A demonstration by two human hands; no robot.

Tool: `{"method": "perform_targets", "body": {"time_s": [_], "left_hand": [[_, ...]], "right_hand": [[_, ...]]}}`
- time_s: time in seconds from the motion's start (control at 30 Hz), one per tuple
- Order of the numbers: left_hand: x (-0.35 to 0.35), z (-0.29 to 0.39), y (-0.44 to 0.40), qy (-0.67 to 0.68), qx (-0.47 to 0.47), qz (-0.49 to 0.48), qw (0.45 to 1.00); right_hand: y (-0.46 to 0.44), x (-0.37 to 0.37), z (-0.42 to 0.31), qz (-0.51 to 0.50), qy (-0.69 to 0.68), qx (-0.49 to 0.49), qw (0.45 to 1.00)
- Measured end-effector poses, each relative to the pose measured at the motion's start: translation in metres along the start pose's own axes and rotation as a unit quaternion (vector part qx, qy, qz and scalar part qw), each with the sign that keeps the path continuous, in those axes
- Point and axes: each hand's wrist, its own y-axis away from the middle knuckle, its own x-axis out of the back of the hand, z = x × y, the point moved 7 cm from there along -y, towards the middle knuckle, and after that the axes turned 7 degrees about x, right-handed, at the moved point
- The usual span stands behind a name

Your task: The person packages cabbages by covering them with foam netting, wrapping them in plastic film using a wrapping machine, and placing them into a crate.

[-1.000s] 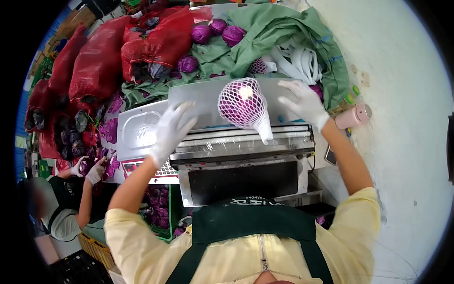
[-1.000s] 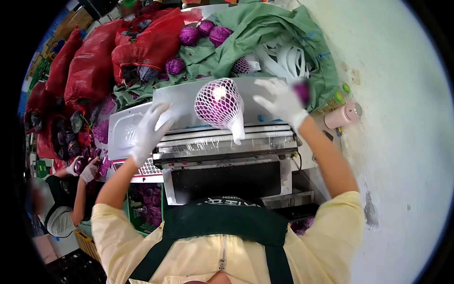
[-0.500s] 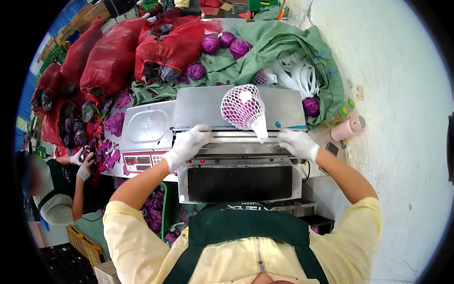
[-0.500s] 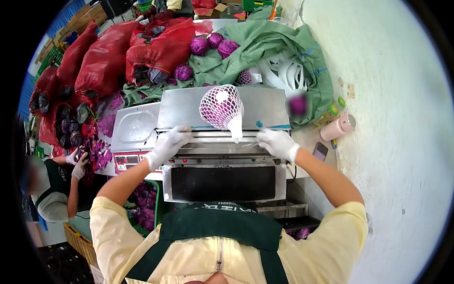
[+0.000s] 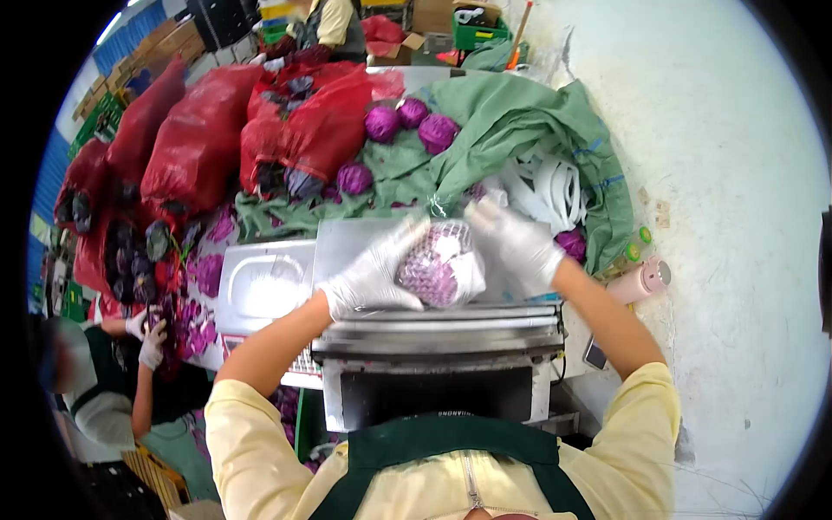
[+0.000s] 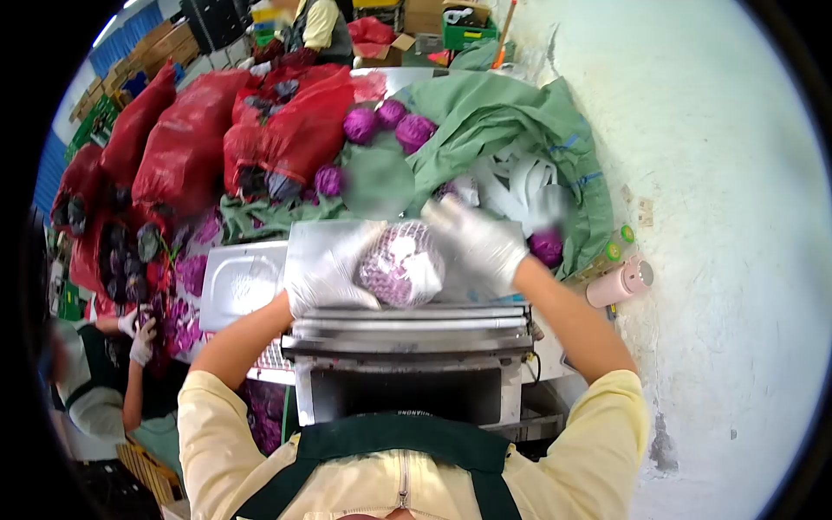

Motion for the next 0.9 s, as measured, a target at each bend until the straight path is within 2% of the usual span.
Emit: {"method": "perform_targets", "body": {"time_s": [0.03,0.07,0.1,0.13,0.17,0.23,0.3,0.33,0.4,0.43,0.47,0.5,0.53,0.57,0.6,0.63,0.67,0.7,0.73,0.77,0.8,0.83,0.87,0.9], "left_hand": [[-0.019,-0.012,-0.003,0.096,0.045,-0.038,0.994],[-0.028,-0.015,-0.007,0.094,0.036,-0.042,0.994],[-0.03,-0.025,-0.01,0.244,0.084,-0.019,0.966],[-0.034,-0.036,-0.014,0.386,0.133,-0.001,0.913],[-0.042,-0.04,-0.018,0.507,0.175,-0.015,0.844],[-0.048,-0.041,-0.009,0.518,0.257,-0.079,0.812],[-0.056,0.015,0.029,0.544,0.381,-0.184,0.724],[-0.072,0.031,0.045,0.542,0.361,-0.234,0.722],[-0.11,0.031,0.094,0.526,0.397,-0.344,0.669],[-0.126,0.034,0.118,0.559,0.427,-0.377,0.602],[-0.141,0.038,0.143,0.582,0.458,-0.407,0.534],[-0.161,0.035,0.162,0.628,0.443,-0.41,0.491],[-0.158,0.061,0.172,0.793,0.35,-0.442,0.23],[-0.157,0.078,0.168,0.799,0.374,-0.396,0.254],[-0.156,0.095,0.166,0.802,0.395,-0.349,0.28],[-0.156,0.084,0.171,0.683,0.476,-0.297,0.468],[-0.165,0.072,0.183,0.686,0.461,-0.289,0.482],[-0.162,0.078,0.189,0.744,0.427,-0.264,0.441],[-0.154,0.072,0.204,0.679,0.444,-0.248,0.53],[-0.141,0.071,0.22,0.604,0.459,-0.233,0.609],[-0.13,0.062,0.235,0.466,0.439,-0.22,0.736],[-0.118,0.062,0.25,0.366,0.45,-0.139,0.803],[-0.116,0.059,0.268,0.368,0.453,-0.072,0.809],[-0.113,0.055,0.283,0.368,0.451,-0.003,0.813]], "right_hand": [[-0.004,-0.03,-0.006,-0.132,-0.044,-0.057,0.989],[-0.003,-0.043,-0.013,0.006,-0.147,-0.012,0.989],[-0.003,-0.036,-0.021,0.144,-0.244,0.035,0.958],[0.002,-0.035,-0.014,0.153,-0.24,0.025,0.958],[-0.001,-0.029,-0.016,0.039,-0.377,-0.081,0.922],[0.02,-0.033,-0.025,-0.072,-0.501,-0.194,0.84],[0.043,-0.027,-0.061,-0.052,-0.545,-0.082,0.833],[0.057,-0.022,-0.083,-0.075,-0.552,-0.089,0.826],[0.106,-0.05,-0.122,-0.168,-0.697,-0.214,0.664],[0.142,-0.075,-0.145,-0.226,-0.793,-0.317,0.468],[0.154,-0.079,-0.162,-0.195,-0.825,-0.345,0.403],[0.164,-0.082,-0.177,-0.167,-0.85,-0.369,0.336],[0.18,-0.104,-0.183,-0.188,-0.848,-0.337,0.364],[0.193,-0.11,-0.195,-0.208,-0.851,-0.369,0.311],[0.205,-0.124,-0.196,-0.183,-0.843,-0.408,0.297],[0.216,-0.138,-0.199,-0.159,-0.834,-0.448,0.28],[0.222,-0.141,-0.203,-0.147,-0.83,-0.451,0.292],[0.219,-0.134,-0.206,-0.136,-0.826,-0.456,0.301],[0.22,-0.119,-0.214,-0.136,-0.838,-0.466,0.25],[0.22,-0.112,-0.226,-0.137,-0.867,-0.435,0.201],[0.225,-0.115,-0.222,-0.168,-0.844,-0.332,0.386],[0.235,-0.115,-0.222,-0.119,-0.847,-0.329,0.4],[0.242,-0.111,-0.223,-0.071,-0.847,-0.324,0.415],[0.247,-0.093,-0.227,0.05,-0.866,-0.426,0.259]]}}
